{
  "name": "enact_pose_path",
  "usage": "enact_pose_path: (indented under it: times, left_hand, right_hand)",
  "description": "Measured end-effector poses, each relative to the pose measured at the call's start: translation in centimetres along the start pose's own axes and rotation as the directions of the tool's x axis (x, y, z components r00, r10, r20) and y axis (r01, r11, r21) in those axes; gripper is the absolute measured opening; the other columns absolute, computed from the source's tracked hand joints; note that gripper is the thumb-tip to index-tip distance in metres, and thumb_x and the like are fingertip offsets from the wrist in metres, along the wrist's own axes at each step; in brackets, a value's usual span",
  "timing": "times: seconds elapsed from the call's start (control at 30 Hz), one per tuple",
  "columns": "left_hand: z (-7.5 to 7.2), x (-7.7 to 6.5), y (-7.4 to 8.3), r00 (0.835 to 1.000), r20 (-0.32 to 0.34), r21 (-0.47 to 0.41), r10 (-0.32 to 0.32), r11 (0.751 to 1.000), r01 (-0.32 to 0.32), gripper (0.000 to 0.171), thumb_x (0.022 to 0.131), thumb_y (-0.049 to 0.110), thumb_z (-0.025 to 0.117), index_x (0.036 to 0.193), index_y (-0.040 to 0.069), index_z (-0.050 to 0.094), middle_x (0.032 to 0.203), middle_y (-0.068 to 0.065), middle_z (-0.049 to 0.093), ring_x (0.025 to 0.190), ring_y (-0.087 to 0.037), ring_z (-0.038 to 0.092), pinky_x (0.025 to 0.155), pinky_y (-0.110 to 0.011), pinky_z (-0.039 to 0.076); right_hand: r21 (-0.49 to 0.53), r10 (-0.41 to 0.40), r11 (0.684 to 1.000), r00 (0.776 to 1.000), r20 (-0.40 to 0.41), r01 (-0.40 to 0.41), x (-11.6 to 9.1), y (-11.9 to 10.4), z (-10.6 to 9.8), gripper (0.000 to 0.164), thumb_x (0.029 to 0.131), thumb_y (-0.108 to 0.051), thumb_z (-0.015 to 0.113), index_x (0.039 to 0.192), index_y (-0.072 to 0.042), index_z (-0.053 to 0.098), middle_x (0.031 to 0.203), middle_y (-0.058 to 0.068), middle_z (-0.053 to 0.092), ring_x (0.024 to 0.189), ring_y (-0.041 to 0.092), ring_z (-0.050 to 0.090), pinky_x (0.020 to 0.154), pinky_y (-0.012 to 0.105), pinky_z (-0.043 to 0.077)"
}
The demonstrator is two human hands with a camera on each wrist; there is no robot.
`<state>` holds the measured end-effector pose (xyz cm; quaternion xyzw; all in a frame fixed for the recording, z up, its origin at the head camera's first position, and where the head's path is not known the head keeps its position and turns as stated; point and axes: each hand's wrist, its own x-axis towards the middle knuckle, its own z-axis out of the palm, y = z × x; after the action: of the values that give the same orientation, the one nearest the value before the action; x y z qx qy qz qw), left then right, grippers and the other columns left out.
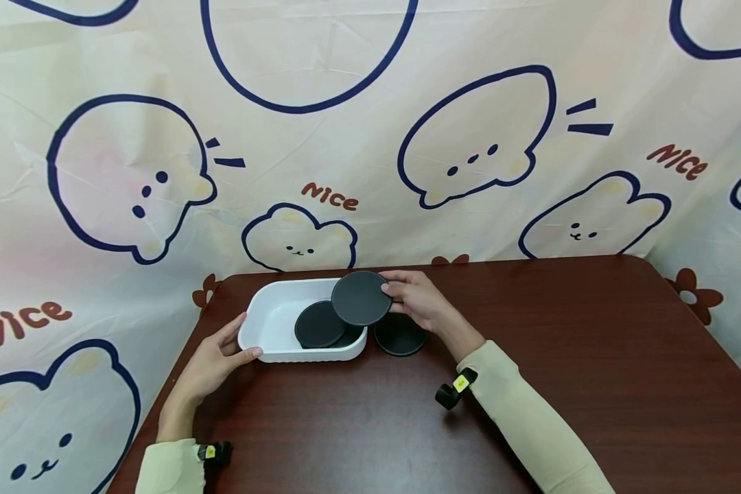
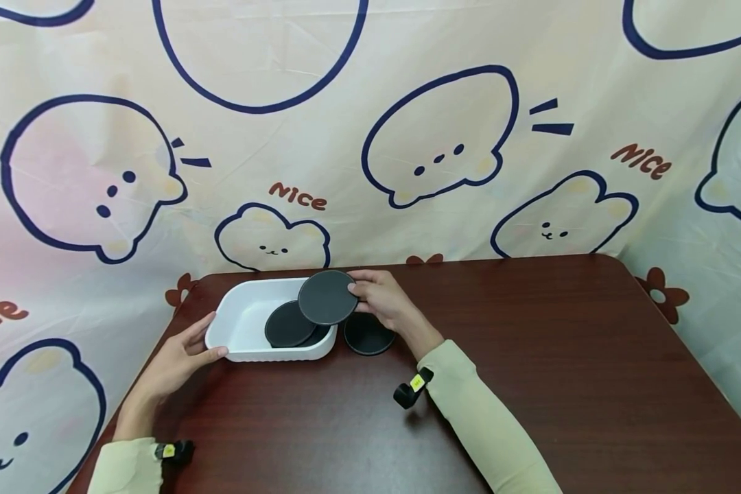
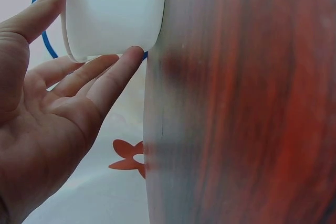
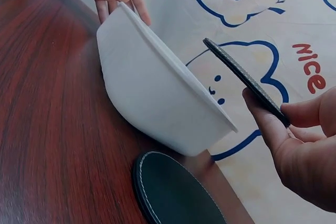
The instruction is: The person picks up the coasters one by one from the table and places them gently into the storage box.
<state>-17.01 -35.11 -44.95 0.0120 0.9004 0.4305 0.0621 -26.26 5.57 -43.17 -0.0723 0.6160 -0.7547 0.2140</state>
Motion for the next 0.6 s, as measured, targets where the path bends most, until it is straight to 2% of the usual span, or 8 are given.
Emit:
enact_pose_path:
  times: [0.3,0.6]
  left_hand:
    - [0.0,0.0,0.0,1.0,0.001,-0.002,0.003,1.0,-0.003,0.095,0.101,0.028,0.078,0.172,0.008,0.019,0.169,-0.032,0.036,0.142,-0.048,0.058,0.106,-0.048,0.054]
    - [0.0,0.0,0.0,1.0,0.001,-0.002,0.005,1.0,-0.005,0.095,0.1,0.028,0.078,0.172,0.008,0.019,0.169,-0.032,0.037,0.141,-0.048,0.059,0.106,-0.049,0.053]
  right_hand:
    - [0.021,0.012,1.0,1.0,0.007,-0.012,0.5,0.2,1.3,0.044,0.111,-0.004,0.053,0.155,0.001,0.053,0.151,0.026,0.061,0.103,0.012,0.077,0.095,0.033,0.064]
    - [0.034,0.018,0.999,1.0,0.002,-0.018,1.2,0.8,2.4,0.042,0.111,-0.004,0.054,0.153,0.0,0.055,0.149,0.025,0.063,0.107,0.015,0.077,0.093,0.032,0.065]
